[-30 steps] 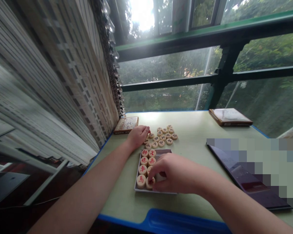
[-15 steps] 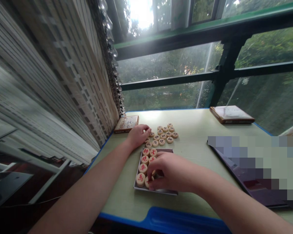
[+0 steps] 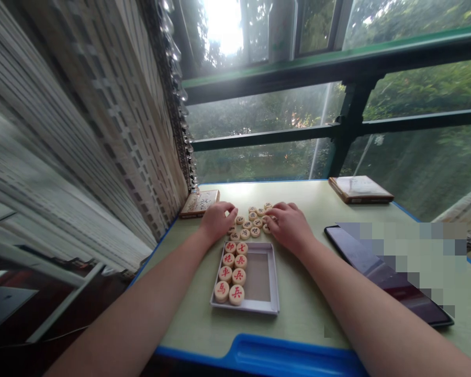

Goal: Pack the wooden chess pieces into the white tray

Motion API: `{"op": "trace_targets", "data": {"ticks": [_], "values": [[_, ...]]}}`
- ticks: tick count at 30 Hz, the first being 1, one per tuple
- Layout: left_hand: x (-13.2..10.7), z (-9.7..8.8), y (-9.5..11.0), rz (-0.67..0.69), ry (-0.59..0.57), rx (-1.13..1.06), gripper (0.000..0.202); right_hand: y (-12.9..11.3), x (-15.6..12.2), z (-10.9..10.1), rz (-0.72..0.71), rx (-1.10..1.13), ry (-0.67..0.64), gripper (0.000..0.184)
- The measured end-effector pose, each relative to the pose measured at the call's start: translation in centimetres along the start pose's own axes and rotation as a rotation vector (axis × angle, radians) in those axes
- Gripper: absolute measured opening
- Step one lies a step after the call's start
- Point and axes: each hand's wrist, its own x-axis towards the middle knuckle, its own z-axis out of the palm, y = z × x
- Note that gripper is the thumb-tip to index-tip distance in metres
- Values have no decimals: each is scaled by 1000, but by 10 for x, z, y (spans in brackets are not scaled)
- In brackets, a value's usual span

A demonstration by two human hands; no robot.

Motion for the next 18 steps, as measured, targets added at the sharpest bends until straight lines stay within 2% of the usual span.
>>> {"op": "trace_targets", "data": {"ticks": [4,11,18], "values": [[-1,-2,3,39,-56,2,27,3,1,3,19,-34,-43,30],[-2,-4,4,67,17,-3,28,3,3,3,95,-8,-27,27],[-2,-1,4,89,7,-31,27,6,5,9,171,1,20,26]]}}
